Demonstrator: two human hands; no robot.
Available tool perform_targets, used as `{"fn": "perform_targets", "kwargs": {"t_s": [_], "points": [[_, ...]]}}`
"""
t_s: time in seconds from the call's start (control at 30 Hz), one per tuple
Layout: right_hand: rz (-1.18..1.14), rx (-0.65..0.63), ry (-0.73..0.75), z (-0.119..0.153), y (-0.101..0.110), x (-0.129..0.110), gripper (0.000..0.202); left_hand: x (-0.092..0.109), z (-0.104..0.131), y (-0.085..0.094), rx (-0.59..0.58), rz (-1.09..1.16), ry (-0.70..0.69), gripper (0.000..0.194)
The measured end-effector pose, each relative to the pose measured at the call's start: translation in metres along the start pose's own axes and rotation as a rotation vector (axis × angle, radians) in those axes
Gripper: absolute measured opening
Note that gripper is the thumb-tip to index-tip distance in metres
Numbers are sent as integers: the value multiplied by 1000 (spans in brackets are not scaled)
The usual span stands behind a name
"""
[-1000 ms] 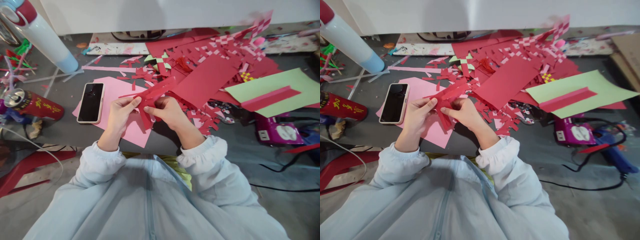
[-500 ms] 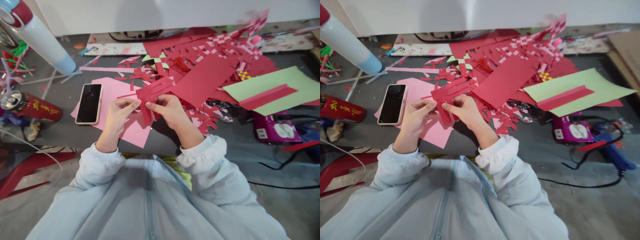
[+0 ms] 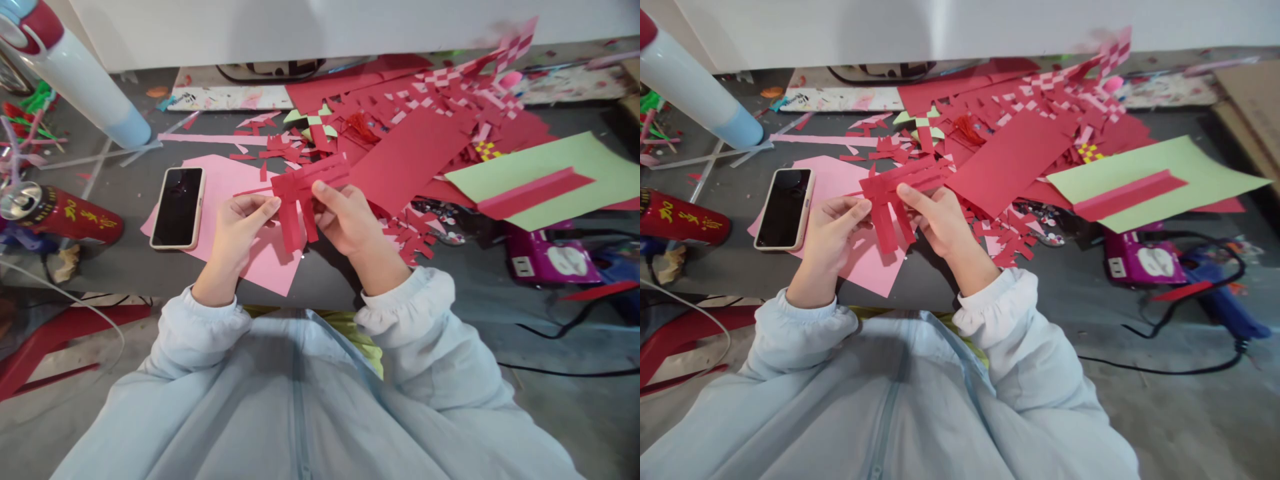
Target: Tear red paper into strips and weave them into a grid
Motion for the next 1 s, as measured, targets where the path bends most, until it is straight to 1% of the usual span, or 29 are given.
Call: {"fn": "perform_targets", "kwargs": {"t_s": [0.07,0.13,0.23,0.33,0.47,0.67,0.87,1.0], "points": [[-30,86,44,-2,9,-3,48,0,1,-3,-33,15,12,32],[-59,146,84,-4,16,-6,46,-1,1,-6,-76,18,32,32],[-64,168,107,-4,19,-7,44,-4,4,-12,-144,-15,64,32],[-5,153,113,-2,15,-8,44,-4,6,-16,-183,-48,60,33],[20,168,119,0,14,-9,43,-2,6,-14,-152,-47,38,37],[-47,190,127,-1,18,-8,40,0,7,-15,-153,-35,38,35],[-10,136,18,-2,16,-3,44,-2,6,-13,-137,19,67,36],[-11,128,-17,0,16,0,43,-5,6,-11,-126,-10,93,33]]}}
Point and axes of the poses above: each hand's wrist, its own z-axis away from the middle knuckle, its own y-axis out of the back of the hand, x = y × z, the point moved 8 cm from there along -z, towards the middle knuckle, and after that the axes turned 14 degrees about -z, right-handed, at the moved point
